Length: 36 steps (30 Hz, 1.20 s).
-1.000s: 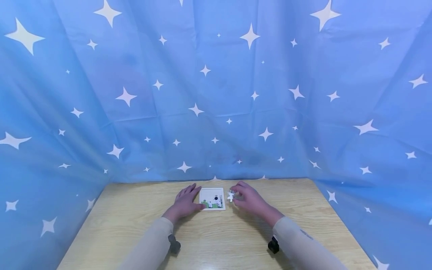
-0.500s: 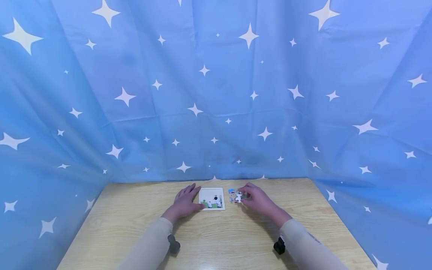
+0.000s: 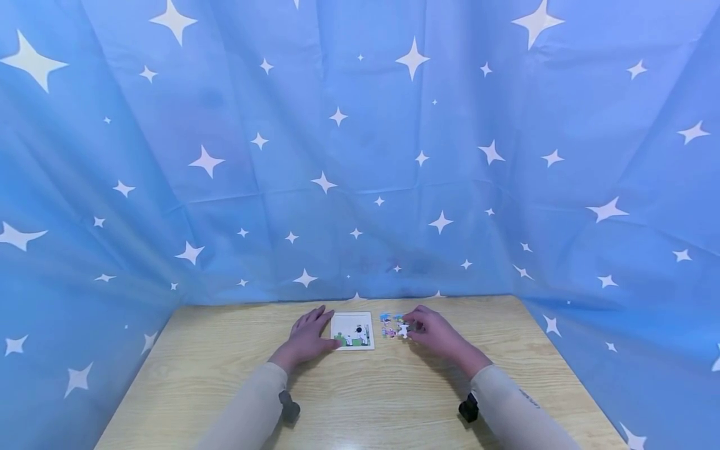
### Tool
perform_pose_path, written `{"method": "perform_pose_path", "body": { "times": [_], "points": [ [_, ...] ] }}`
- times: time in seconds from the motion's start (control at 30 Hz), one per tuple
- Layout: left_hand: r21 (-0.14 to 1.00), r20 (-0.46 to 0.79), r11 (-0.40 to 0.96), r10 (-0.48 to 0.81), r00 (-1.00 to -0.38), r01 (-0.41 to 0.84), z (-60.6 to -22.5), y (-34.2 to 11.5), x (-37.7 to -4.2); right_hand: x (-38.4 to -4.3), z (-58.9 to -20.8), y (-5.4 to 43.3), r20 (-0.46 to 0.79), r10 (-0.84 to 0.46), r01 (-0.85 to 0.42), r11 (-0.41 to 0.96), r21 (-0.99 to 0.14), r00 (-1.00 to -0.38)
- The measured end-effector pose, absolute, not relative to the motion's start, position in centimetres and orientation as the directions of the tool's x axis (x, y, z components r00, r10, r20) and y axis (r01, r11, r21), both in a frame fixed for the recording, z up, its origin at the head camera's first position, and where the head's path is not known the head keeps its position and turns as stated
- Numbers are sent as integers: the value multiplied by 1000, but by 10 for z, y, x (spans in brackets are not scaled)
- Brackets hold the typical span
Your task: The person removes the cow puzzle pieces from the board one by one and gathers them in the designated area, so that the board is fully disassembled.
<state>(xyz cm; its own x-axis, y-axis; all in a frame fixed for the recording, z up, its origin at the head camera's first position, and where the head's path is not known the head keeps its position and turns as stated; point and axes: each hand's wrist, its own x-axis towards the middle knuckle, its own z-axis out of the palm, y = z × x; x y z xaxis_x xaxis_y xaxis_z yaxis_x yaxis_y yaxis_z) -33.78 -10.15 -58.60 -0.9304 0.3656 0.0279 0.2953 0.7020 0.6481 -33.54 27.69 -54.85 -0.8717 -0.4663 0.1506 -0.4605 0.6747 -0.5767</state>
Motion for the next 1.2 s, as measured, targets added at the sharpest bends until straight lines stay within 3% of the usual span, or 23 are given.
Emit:
{"method": "perform_pose_path", "body": {
  "times": [0.57, 1.2],
  "points": [
    [634, 18, 717, 360, -933, 289, -581, -100, -335, -340, -556, 281, 98, -442, -404, 678, -614, -892],
    [631, 12, 723, 353, -936, 281, -602, -104, -350, -341, -560, 277, 76, -456, -404, 683, -609, -887]
  ]
}}
